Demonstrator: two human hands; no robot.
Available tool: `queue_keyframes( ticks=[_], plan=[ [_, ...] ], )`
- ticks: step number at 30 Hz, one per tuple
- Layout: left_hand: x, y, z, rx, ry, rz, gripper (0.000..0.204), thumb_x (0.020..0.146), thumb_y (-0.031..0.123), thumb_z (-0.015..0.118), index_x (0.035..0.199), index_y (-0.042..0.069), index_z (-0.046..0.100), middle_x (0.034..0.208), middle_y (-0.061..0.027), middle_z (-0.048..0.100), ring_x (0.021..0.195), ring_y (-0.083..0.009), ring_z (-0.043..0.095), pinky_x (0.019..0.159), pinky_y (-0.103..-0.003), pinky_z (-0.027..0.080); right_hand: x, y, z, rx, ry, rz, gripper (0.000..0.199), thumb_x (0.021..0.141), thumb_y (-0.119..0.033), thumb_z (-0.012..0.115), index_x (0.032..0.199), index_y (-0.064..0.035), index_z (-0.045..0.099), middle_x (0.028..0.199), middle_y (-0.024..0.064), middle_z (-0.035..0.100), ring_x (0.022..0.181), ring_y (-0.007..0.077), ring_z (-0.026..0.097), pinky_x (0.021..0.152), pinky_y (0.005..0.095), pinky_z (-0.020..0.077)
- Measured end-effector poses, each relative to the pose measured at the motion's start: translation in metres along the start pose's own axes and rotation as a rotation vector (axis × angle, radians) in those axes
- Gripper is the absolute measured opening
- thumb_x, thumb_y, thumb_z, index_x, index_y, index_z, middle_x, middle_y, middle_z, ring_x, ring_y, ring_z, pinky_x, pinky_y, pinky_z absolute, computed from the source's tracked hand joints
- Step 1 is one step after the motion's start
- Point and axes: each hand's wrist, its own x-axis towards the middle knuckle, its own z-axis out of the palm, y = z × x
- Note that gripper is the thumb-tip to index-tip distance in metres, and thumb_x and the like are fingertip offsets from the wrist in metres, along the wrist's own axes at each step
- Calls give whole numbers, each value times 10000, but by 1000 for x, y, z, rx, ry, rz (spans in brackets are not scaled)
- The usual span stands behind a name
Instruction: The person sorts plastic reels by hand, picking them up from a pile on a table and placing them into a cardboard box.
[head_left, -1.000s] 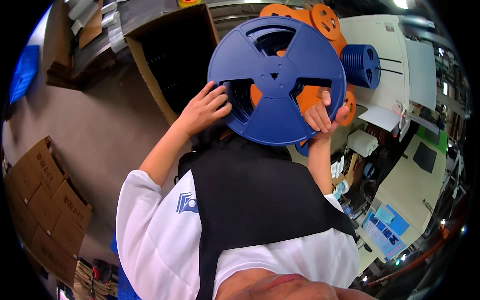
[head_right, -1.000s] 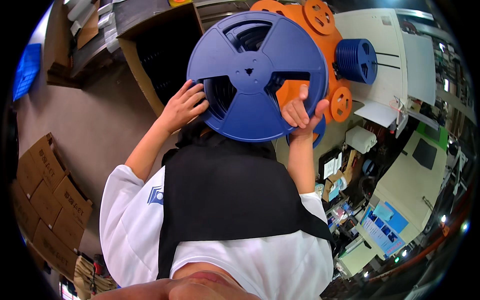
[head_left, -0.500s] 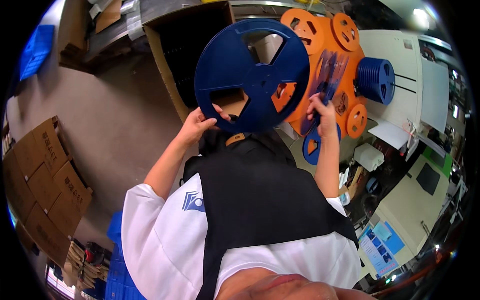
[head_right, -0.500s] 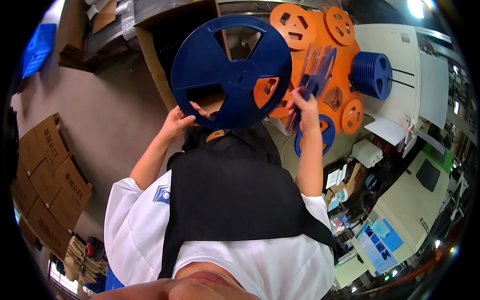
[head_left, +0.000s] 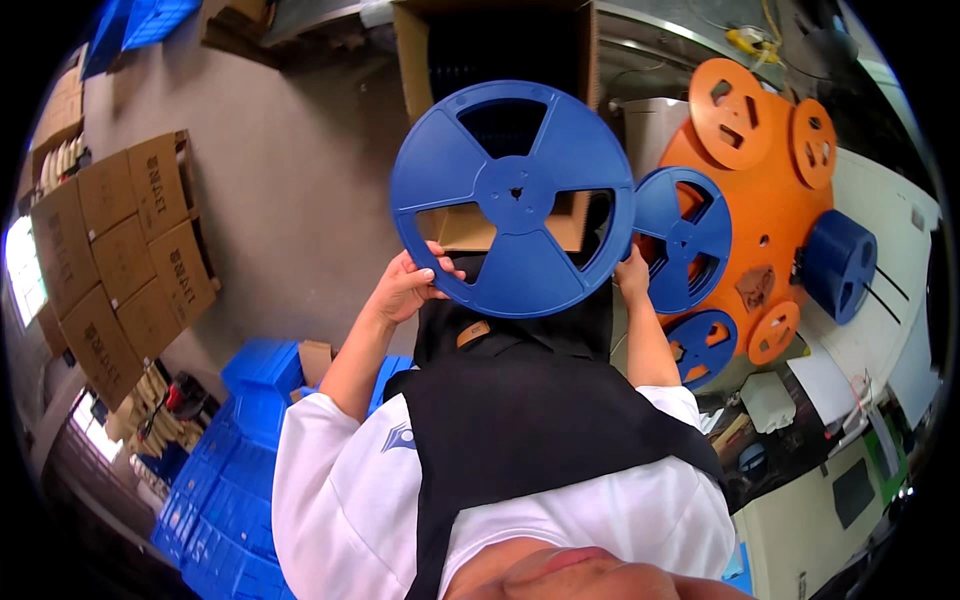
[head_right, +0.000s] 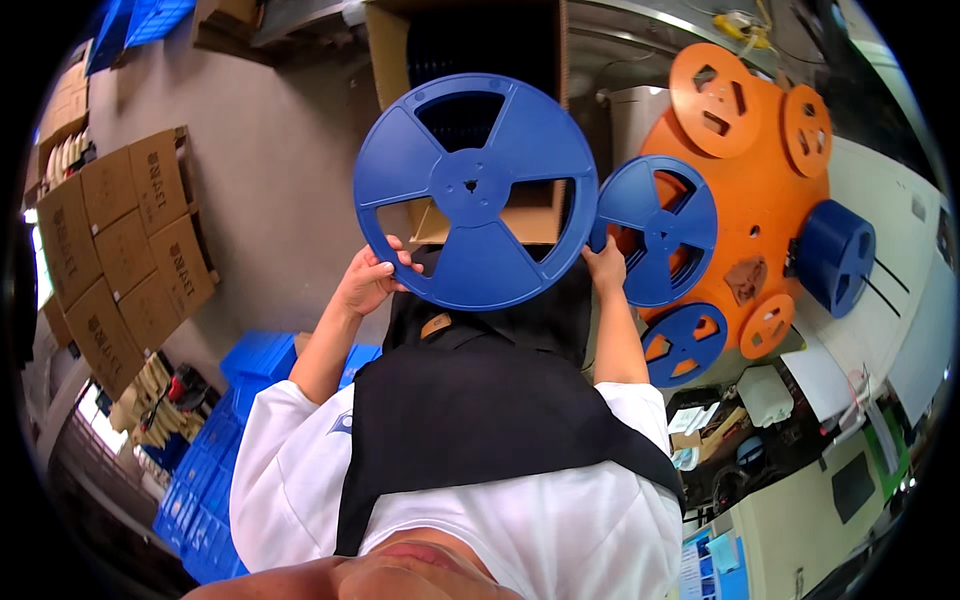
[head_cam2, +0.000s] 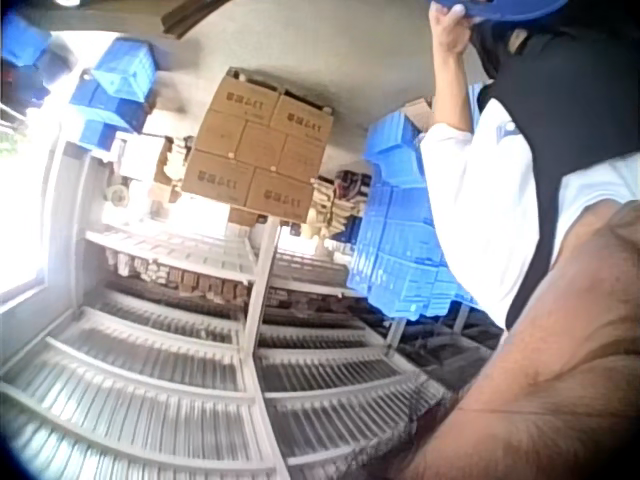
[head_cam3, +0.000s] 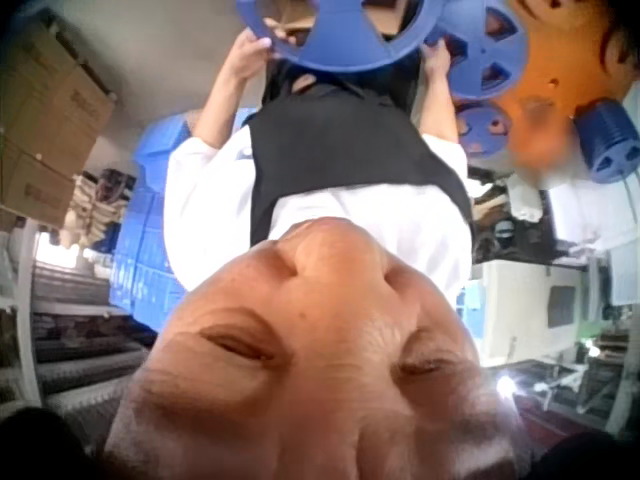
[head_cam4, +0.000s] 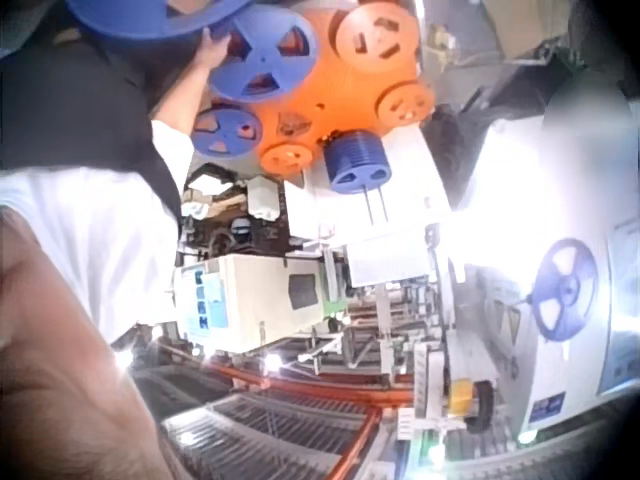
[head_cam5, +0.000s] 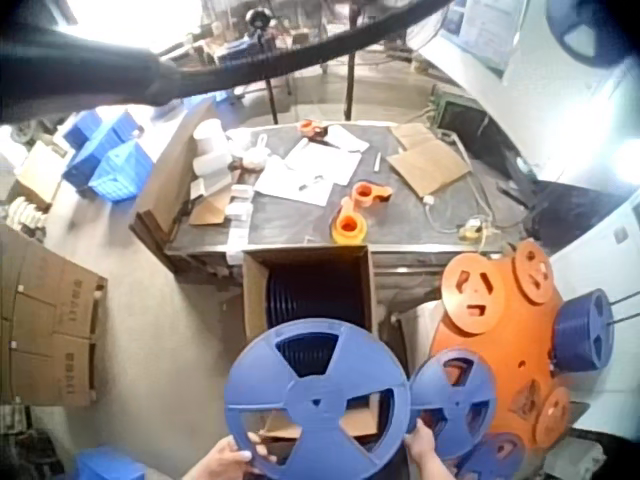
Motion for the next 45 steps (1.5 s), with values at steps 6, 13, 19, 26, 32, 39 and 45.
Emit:
queue_keyframes(
  ticks=[6, 13, 19, 26, 32, 39, 45],
  plan=[
    [-3, -16, -5, -90, 20, 28, 306, 839, 31, 594, 1119, 71, 477, 988, -105, 604, 1027, -325, 609, 783, -435, 569, 1, 24, 23, 33, 68, -71, 583, 729, -333, 729, 1165, -4, 524, 1141, 196, 592, 1053, 310, 583, 857, 385, 464],
    [5, -22, -5, -117, 41, 96, 312, 836, 44, 606, 1121, 73, 481, 984, -101, 598, 1030, -322, 606, 758, -401, 581, -55, -27, -34, 517, 369, -278, 594, 772, -234, 722, 1255, -23, 448, 1227, 165, 483, 1094, 277, 499, 927, 375, 406],
    [16, -3, -9, -49, 47, 84, 339, 818, 32, 600, 1139, 47, 493, 1002, -111, 606, 1012, -317, 614, 755, -375, 579, -71, -123, -114, -85, 179, -1125, 723, 737, -367, 715, 1318, -50, 425, 1375, 150, 398, 1307, 330, 335, 1067, 438, 253],
    [54, 69, 10, 246, 95, 84, 410, 844, 166, 572, 1216, 23, 475, 1003, -125, 627, 935, -291, 644, 777, -360, 548, -47, -165, -73, -302, -191, -1314, 561, 661, -373, 722, 1058, -19, 543, 1020, 130, 548, 1063, 312, 501, 1044, 448, 320],
    [137, 86, 16, 287, 184, 113, 544, 960, 419, 386, 1335, 26, 411, 1198, -127, 564, 1142, -264, 526, 981, -404, 404, -59, -183, -31, 1018, -223, -402, 510, 975, -453, 355, 961, 31, 513, 817, 64, 517, 730, 160, 513, 708, 300, 439],
    [294, 2, -99, 907, 796, 251, 655, 851, 242, 600, 1393, 9, 314, 1388, -218, 385, 1280, -351, 371, 1068, -377, 299, -39, -192, -54, 1316, -205, -62, 713, 802, -715, 404, 941, -23, 505, 728, 37, 501, 649, 169, 483, 688, 343, 434],
    [372, -1, -127, 1100, 1117, 425, 776, 837, 183, 607, 1442, 27, 147, 1445, -232, 253, 1319, -368, 287, 1085, -409, 265, -20, -228, -84, 1271, -261, -72, 720, 785, -767, 341, 894, -71, 491, 705, 26, 491, 606, 164, 492, 655, 316, 432]
  ],
)
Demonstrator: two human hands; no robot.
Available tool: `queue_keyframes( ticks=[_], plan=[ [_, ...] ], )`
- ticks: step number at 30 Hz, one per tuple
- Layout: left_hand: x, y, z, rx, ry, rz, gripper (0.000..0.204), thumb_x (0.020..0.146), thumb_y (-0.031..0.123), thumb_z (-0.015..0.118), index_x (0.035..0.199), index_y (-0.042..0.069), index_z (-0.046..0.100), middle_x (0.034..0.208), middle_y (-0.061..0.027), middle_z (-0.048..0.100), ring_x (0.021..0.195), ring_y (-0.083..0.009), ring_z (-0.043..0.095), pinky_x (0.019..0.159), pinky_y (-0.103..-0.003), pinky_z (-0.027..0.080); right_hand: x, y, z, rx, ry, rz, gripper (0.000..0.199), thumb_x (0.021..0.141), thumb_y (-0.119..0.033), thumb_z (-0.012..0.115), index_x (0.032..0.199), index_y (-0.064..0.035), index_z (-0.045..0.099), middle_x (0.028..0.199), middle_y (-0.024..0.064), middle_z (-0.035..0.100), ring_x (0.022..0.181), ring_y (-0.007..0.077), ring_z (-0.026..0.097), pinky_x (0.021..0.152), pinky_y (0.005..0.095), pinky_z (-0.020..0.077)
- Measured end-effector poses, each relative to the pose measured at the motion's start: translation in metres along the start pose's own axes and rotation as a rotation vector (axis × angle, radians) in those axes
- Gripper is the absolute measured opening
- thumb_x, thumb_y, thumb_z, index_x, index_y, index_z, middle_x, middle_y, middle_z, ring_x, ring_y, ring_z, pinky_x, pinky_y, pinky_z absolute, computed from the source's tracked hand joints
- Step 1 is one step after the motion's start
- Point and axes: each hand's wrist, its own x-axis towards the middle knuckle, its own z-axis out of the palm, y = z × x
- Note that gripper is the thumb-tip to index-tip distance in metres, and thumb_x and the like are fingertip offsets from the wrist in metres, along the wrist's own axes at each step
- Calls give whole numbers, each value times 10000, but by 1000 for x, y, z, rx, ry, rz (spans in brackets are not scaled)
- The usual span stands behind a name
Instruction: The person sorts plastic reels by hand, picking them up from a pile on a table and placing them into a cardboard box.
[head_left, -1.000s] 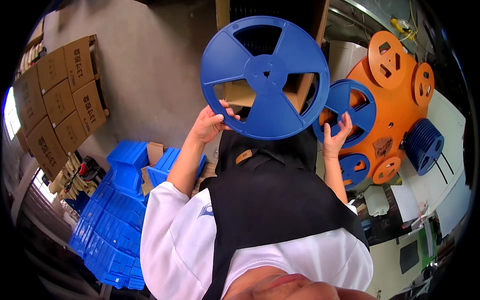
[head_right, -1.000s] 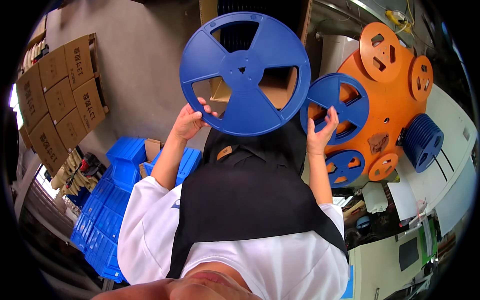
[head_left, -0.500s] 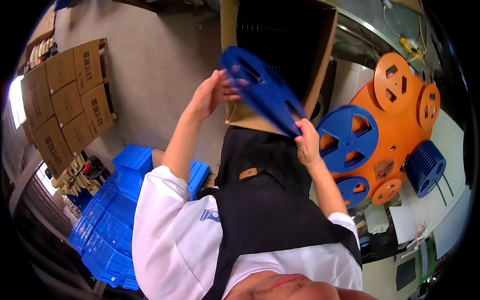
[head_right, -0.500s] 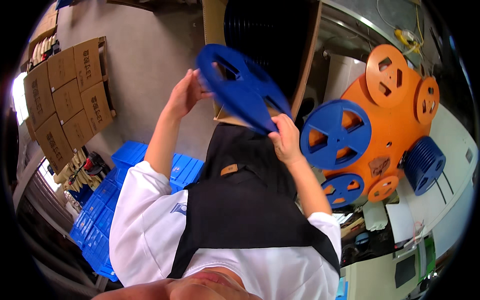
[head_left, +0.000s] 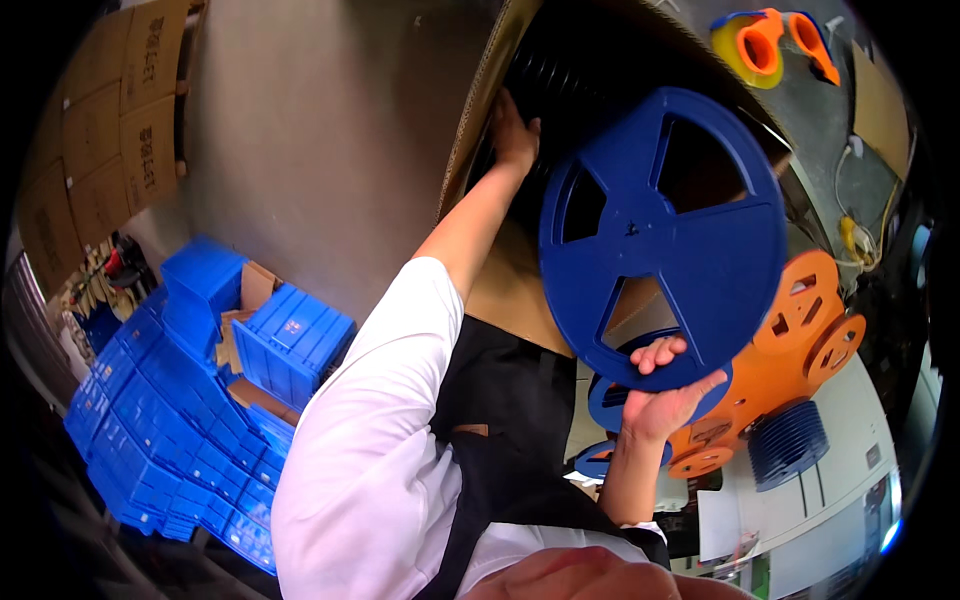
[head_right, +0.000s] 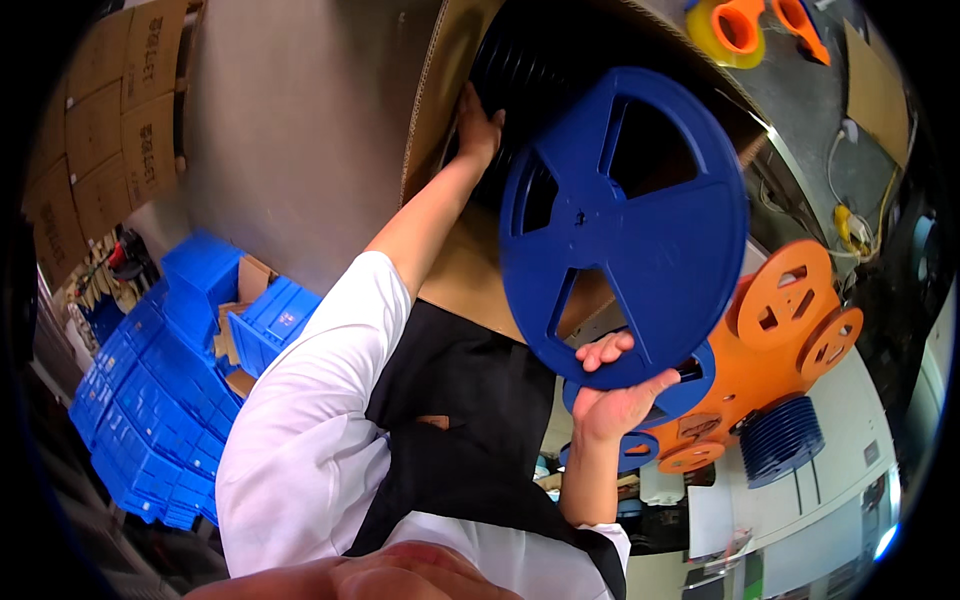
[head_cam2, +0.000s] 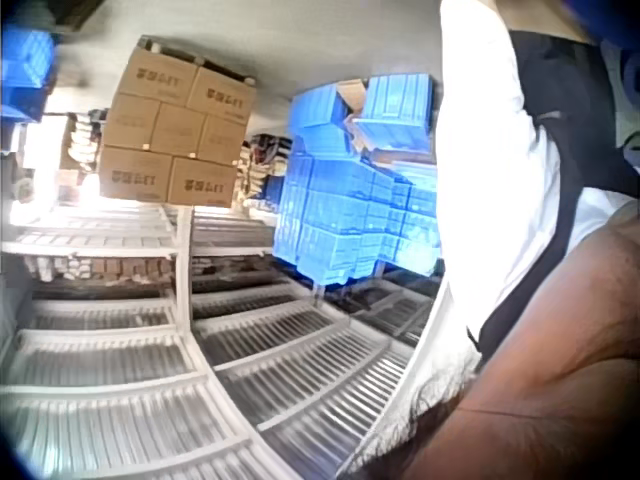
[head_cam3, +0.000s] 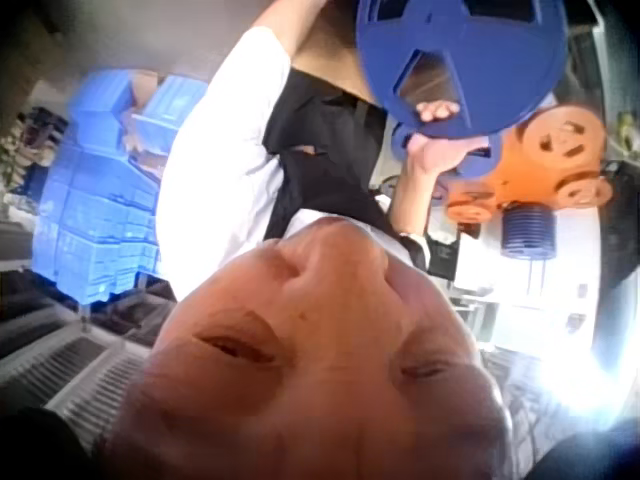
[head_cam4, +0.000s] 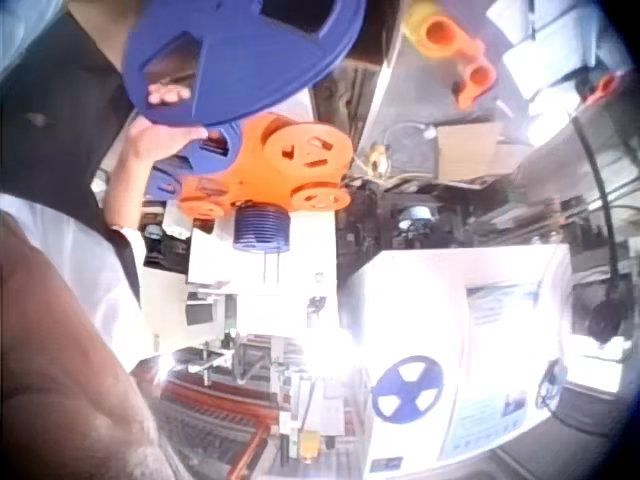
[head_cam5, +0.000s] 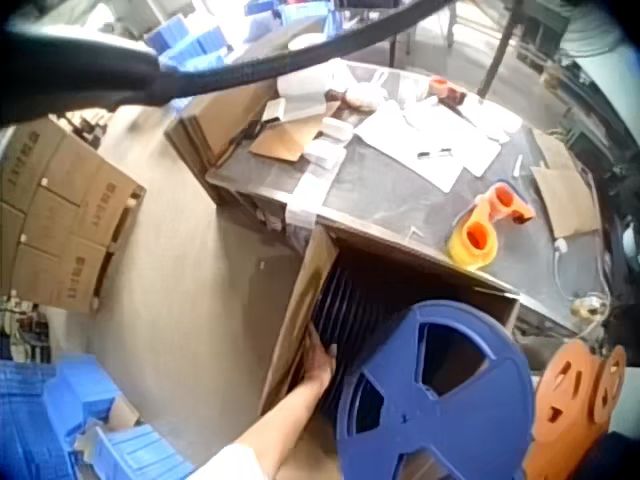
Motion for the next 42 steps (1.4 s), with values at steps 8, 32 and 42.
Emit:
queue_keyframes(
  ticks=[8, 32, 42],
  plan=[
    [-31, 4, 46, -260, 174, 277, 660, 815, 78, 587, 1398, 29, 281, 1315, -238, 397, 1137, -384, 448, 973, -425, 376, 24, -4, 65, 95, -157, -107, 665, 834, -707, 358, 971, -72, 498, 777, 18, 485, 618, 155, 491, 639, 328, 458],
    [-76, 27, 23, -181, 148, 276, 636, 851, 141, 558, 1390, -20, 262, 1419, -255, 266, 1301, -403, 281, 1067, -464, 263, 125, 116, 151, -155, -291, 43, 561, 948, -463, 434, 1200, 38, 440, 1049, 111, 559, 927, 224, 563, 912, 357, 432],
    [-191, 4, -88, 17, -427, 628, 609, 764, 8, 550, 1349, 119, 429, 1466, -136, 291, 1392, -327, 185, 1109, -533, 126, 93, 94, -34, -1490, -4, -715, 710, 873, -229, 600, 1432, -32, 210, 1478, 202, 212, 1367, 359, 211, 1105, 442, 182]
  ],
)
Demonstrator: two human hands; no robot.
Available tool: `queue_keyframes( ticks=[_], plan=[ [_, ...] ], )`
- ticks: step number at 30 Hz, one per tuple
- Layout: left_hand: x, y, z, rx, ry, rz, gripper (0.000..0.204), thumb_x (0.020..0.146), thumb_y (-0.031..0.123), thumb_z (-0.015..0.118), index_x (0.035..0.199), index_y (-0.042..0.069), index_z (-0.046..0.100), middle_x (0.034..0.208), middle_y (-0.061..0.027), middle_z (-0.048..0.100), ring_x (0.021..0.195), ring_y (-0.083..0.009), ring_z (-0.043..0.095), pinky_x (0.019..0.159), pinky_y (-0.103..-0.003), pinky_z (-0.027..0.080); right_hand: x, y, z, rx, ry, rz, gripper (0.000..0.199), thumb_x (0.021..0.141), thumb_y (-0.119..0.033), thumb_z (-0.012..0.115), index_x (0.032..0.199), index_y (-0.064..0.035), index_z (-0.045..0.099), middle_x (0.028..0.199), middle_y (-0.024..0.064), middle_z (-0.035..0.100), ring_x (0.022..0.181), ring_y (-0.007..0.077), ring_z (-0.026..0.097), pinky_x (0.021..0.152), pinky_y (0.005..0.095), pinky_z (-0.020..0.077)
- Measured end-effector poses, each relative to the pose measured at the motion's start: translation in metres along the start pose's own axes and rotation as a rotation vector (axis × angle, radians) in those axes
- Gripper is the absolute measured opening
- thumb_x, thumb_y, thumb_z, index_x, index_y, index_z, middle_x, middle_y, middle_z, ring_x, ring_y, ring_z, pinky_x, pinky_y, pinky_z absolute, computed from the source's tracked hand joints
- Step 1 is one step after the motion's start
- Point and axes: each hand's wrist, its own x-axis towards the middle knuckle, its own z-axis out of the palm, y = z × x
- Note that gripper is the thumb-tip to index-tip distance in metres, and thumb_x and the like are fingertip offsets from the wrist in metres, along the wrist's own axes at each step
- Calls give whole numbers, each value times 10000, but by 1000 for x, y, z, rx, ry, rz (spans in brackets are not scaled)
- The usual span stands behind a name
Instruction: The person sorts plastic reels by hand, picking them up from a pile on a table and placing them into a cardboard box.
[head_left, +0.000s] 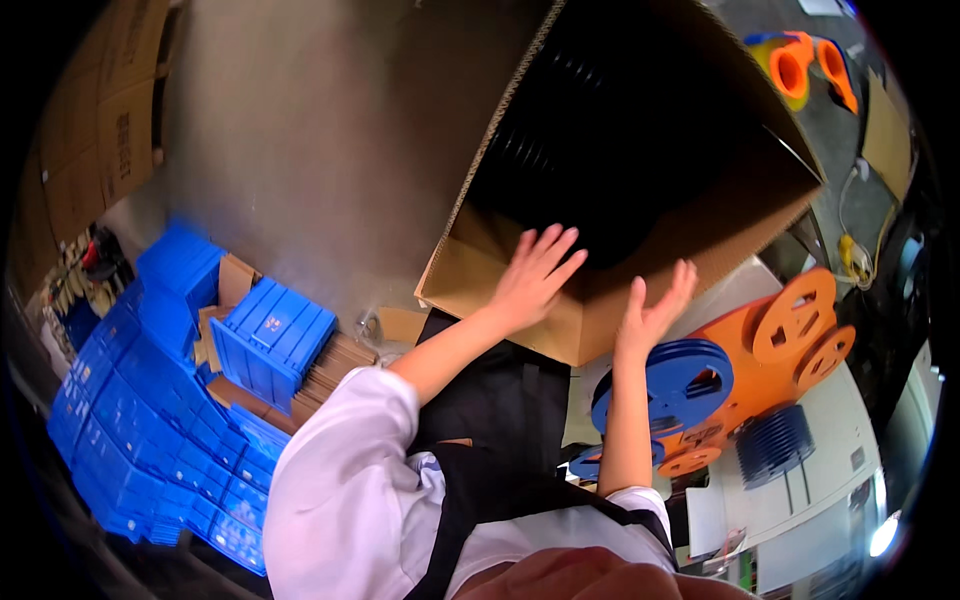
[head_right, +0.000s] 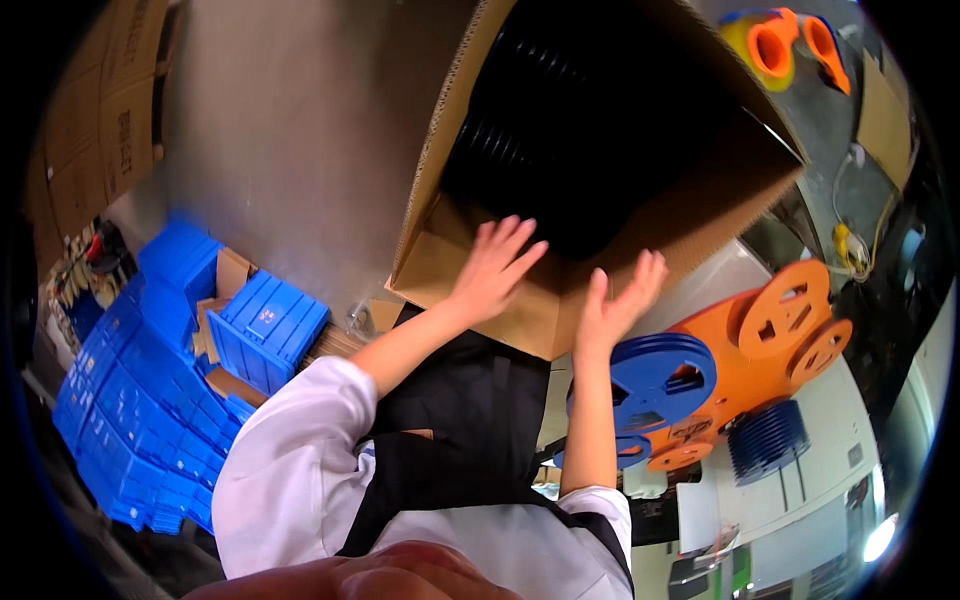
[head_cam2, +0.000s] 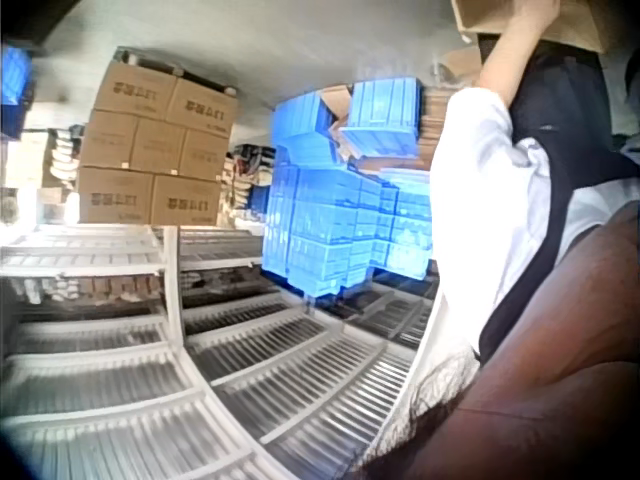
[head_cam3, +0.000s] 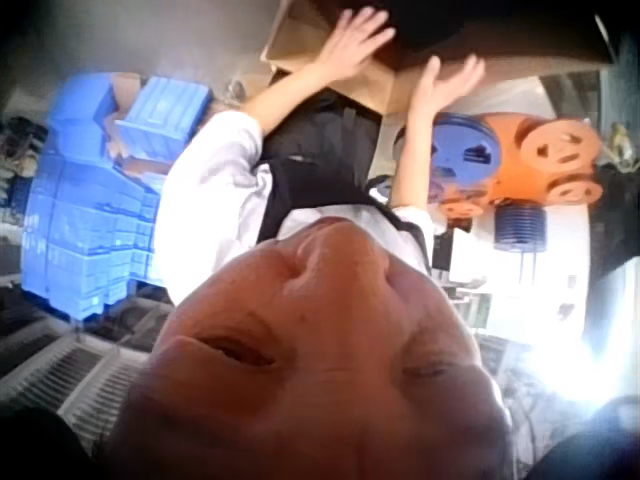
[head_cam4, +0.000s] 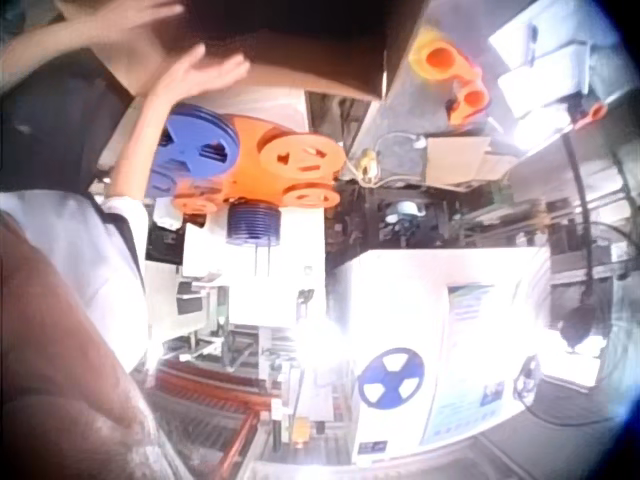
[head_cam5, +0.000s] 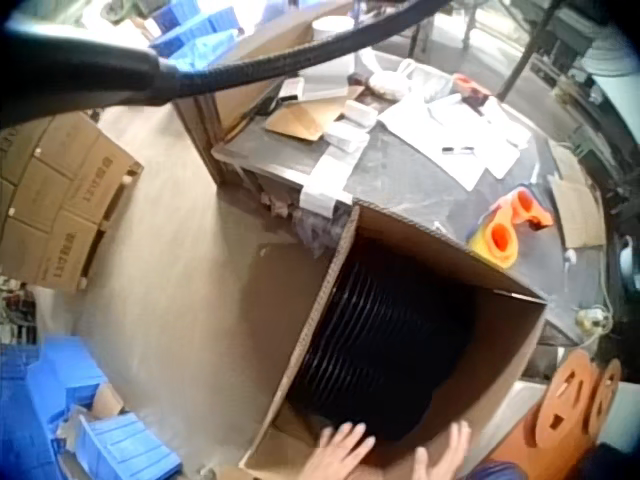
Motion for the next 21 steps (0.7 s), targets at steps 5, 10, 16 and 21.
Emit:
queue_keyframes(
  ticks=[5, 10, 16, 21],
  plan=[
    [-24, -44, -70, 358, 443, -247, 769, 774, 122, 640, 1434, 79, 247, 1493, -224, 140, 1367, -459, 115, 1098, -556, 145, -46, 31, 5, 17, 183, 229, 840, 786, -166, 688, 1433, -9, 175, 1482, 230, 148, 1375, 372, 159, 1104, 434, 173],
    [-17, -88, -71, -97, 254, -609, 620, 827, 63, 577, 1394, 178, 353, 1201, -129, 563, 1091, -283, 552, 917, -351, 436, -48, 77, 65, 529, 217, 667, 392, 782, -107, 686, 1129, 26, 559, 1077, 186, 636, 1003, 327, 602, 871, 369, 444],
    [-1, -99, -75, -47, 256, -577, 489, 840, 87, 563, 1309, 202, 483, 901, -168, 659, 796, -297, 644, 742, -377, 484, -35, 84, 69, 161, 189, 529, 261, 817, -161, 642, 1025, -5, 624, 920, 200, 660, 881, 372, 619, 776, 404, 475],
    [-29, -128, -90, -85, 254, -475, 428, 839, 130, 581, 1261, 184, 537, 899, -158, 665, 775, -280, 644, 736, -366, 483, -59, 53, 69, 132, 84, 573, 317, 789, -205, 679, 1038, -13, 631, 948, 185, 666, 899, 341, 634, 797, 401, 480]
  ],
)
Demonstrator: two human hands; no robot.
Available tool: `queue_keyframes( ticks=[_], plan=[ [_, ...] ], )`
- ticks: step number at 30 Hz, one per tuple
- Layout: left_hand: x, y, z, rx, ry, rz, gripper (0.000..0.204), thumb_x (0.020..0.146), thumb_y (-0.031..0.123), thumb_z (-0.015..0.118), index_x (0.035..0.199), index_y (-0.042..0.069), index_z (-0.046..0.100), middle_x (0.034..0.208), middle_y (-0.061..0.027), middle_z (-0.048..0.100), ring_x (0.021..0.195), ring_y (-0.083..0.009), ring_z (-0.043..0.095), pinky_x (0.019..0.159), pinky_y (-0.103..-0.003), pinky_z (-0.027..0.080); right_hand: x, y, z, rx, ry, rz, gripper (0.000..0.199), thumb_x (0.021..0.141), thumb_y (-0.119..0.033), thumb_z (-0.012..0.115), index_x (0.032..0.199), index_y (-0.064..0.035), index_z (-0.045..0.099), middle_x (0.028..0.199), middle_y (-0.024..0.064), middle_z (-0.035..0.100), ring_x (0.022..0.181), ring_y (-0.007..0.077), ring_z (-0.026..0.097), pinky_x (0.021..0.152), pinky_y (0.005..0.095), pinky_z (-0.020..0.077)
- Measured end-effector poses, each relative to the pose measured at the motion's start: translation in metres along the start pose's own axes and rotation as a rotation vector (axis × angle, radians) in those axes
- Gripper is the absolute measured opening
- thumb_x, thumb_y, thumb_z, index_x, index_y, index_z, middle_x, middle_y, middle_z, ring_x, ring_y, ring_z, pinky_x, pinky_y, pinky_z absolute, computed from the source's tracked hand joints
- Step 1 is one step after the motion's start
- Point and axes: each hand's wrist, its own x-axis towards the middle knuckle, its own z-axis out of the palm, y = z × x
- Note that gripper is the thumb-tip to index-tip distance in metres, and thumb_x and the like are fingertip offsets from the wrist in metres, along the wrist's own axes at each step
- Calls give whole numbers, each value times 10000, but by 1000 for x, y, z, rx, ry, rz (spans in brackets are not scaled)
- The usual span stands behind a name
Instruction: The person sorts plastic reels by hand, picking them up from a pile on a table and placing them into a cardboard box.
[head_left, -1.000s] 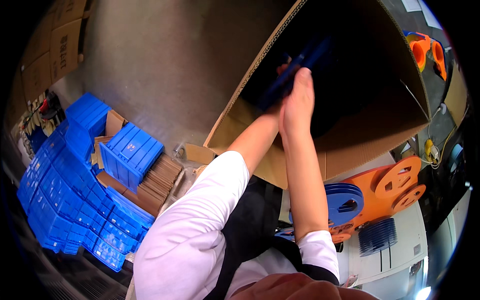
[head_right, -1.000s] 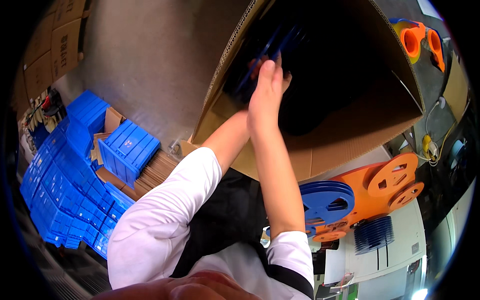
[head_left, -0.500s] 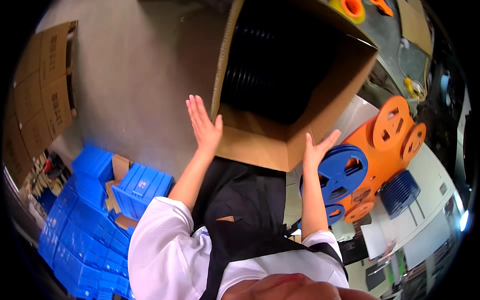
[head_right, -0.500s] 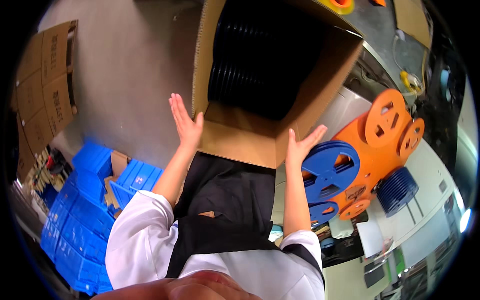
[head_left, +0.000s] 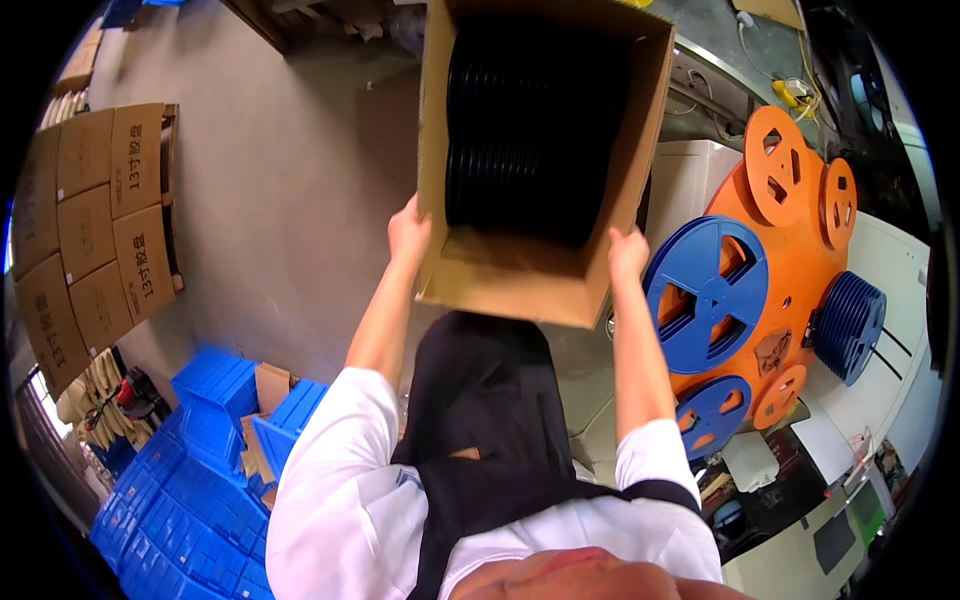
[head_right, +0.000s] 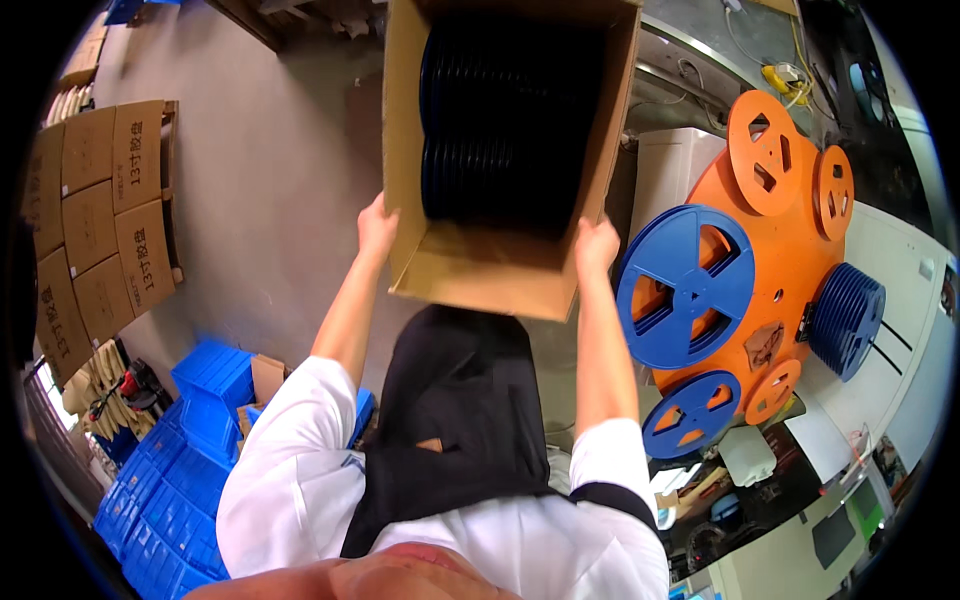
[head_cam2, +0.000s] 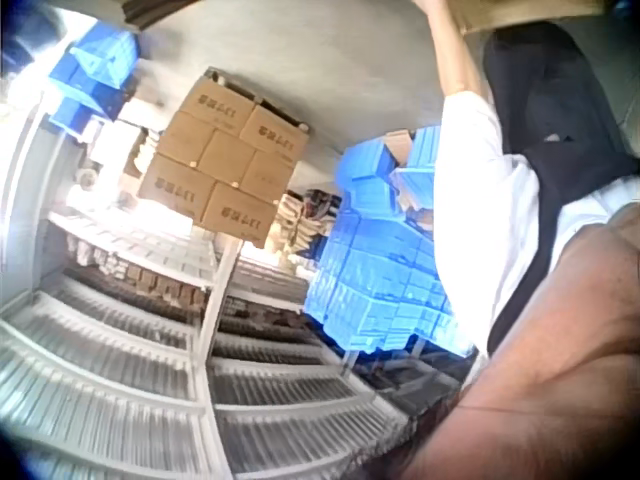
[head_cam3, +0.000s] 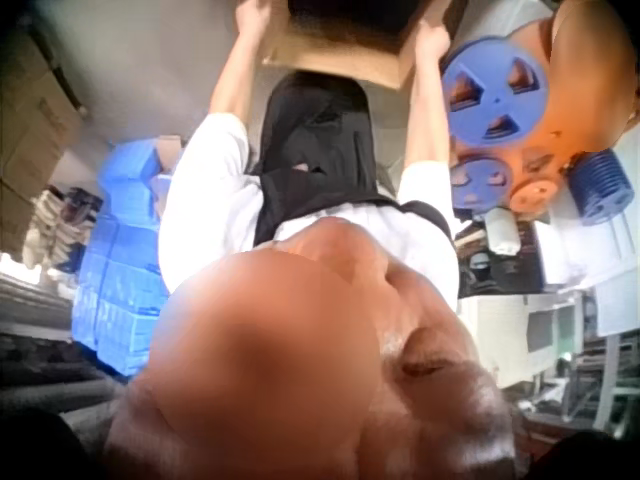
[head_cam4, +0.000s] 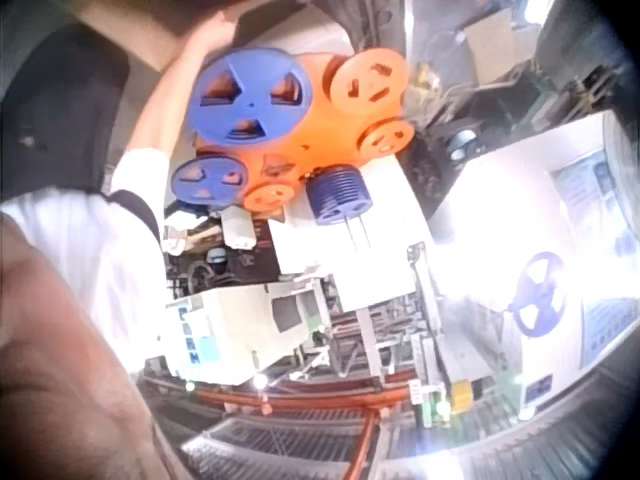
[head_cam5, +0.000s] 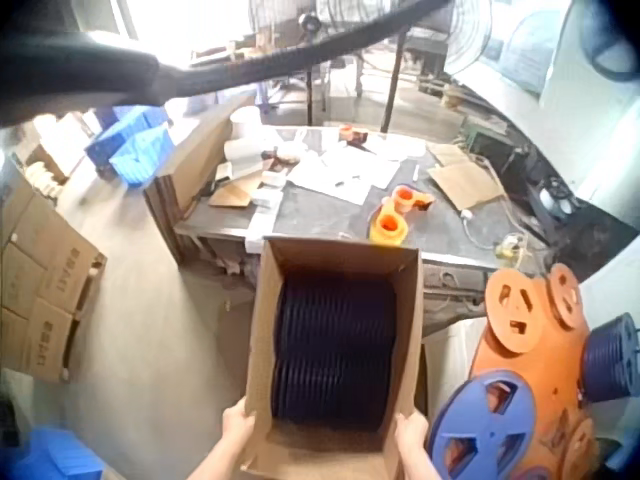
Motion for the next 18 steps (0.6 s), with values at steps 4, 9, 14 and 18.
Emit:
queue_keyframes(
  ticks=[4, 9, 14, 18],
  plan=[
    [-41, -40, -7, 23, 3, -125, 412, 852, 161, 576, 1261, 180, 535, 927, -145, 674, 840, -262, 653, 770, -350, 480, -62, -12, -2, 15, -9, 3, 325, 825, -235, 626, 1085, -42, 607, 962, 204, 653, 918, 370, 619, 805, 413, 480],
    [-51, -23, 23, 185, 21, -183, 436, 873, 179, 562, 1300, 187, 480, 1033, -169, 642, 963, -334, 613, 820, -382, 475, -24, 7, 23, 27, 16, -34, 308, 863, -225, 564, 1134, -80, 570, 926, 217, 649, 900, 395, 610, 776, 453, 481],
    [-56, -35, 20, 138, 44, -79, 436, 874, 152, 555, 1301, 189, 474, 962, -195, 643, 911, -364, 610, 794, -403, 478, -25, 9, 15, 85, 31, 45, 301, 858, -197, 558, 1138, -85, 555, 883, 206, 657, 857, 379, 630, 752, 451, 488],
    [-51, -27, 17, 206, 25, -131, 422, 880, 165, 548, 1295, 191, 477, 953, -194, 646, 898, -365, 613, 786, -406, 483, -23, 13, 18, -35, 17, 67, 289, 857, -198, 553, 1130, -103, 552, 874, 200, 660, 851, 386, 628, 747, 458, 486]
  ],
)
